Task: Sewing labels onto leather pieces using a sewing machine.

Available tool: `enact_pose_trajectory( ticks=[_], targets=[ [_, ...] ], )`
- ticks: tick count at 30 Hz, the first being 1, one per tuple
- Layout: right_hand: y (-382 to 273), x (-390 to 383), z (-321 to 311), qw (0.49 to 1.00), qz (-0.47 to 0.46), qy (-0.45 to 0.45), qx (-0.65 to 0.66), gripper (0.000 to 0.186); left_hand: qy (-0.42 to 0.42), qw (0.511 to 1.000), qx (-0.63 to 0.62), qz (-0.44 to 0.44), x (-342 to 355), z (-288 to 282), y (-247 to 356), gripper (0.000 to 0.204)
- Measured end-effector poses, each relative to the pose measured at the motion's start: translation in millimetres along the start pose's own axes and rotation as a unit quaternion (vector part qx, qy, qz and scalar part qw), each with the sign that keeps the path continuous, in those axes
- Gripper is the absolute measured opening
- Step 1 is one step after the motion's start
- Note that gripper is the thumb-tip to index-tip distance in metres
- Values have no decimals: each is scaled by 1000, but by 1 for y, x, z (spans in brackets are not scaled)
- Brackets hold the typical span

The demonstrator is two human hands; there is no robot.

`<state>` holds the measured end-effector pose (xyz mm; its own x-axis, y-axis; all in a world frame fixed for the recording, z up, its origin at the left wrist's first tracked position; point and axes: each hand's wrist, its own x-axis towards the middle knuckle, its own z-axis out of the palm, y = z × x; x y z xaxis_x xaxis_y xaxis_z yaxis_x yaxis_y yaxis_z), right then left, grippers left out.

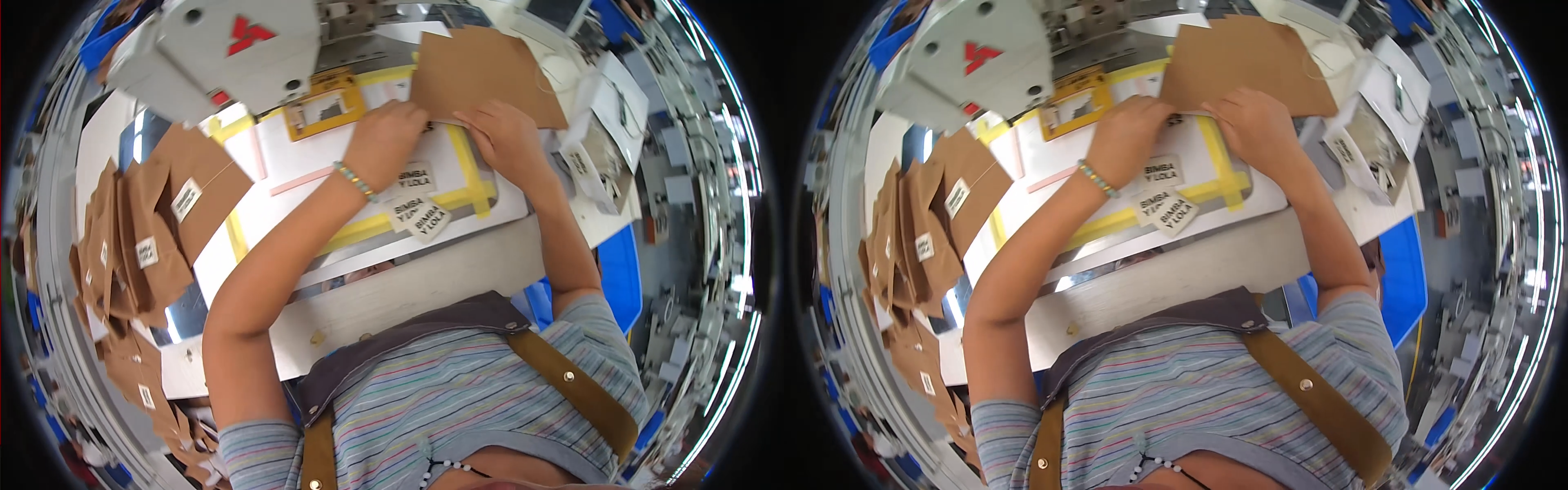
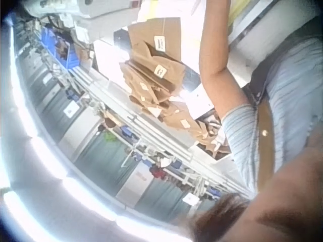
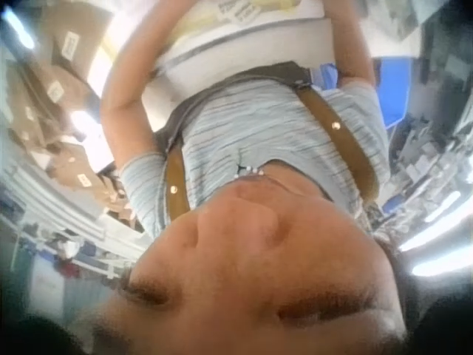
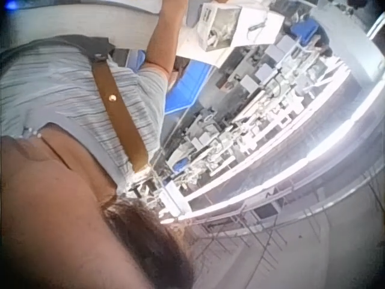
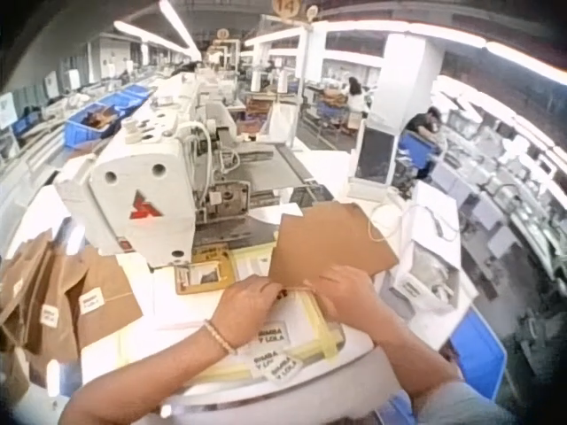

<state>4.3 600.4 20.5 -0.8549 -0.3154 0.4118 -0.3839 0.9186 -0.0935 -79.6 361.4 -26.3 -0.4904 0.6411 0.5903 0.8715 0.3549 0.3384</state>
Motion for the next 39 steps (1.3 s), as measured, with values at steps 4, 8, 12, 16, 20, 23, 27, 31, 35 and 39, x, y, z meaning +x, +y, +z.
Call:
enact_pose_trajectory(
  ticks=[4,8,12,16,20,23,27,31,35,39],
  targets=[
    [6,-8,-16,994,78,16,73,22,3,995,-85,-55,4,1,2,19],
    [9,-5,-28,996,72,59,17,21,11,982,-155,-108,13,4,15,16],
    [20,-5,-40,993,68,67,-66,18,-18,939,-258,-226,19,9,16,18],
    [32,-6,-52,984,124,53,-116,20,-25,878,-352,-323,23,8,14,20],
    [29,5,-55,959,270,50,-72,20,-13,869,-357,-342,26,4,15,20],
    [40,6,-45,931,241,114,248,19,100,951,-255,-142,24,2,9,18],
    [35,1,-41,943,143,54,295,21,70,996,18,61,8,-19,3,19],
    [24,0,-27,971,99,-9,219,19,-34,993,98,55,-23,-34,-8,19],
    [16,15,-21,978,46,-4,203,18,-39,989,113,87,-43,-50,-14,19],
    [-3,38,-12,979,27,-58,192,20,-73,966,229,96,-66,-78,-15,23]
  ],
)
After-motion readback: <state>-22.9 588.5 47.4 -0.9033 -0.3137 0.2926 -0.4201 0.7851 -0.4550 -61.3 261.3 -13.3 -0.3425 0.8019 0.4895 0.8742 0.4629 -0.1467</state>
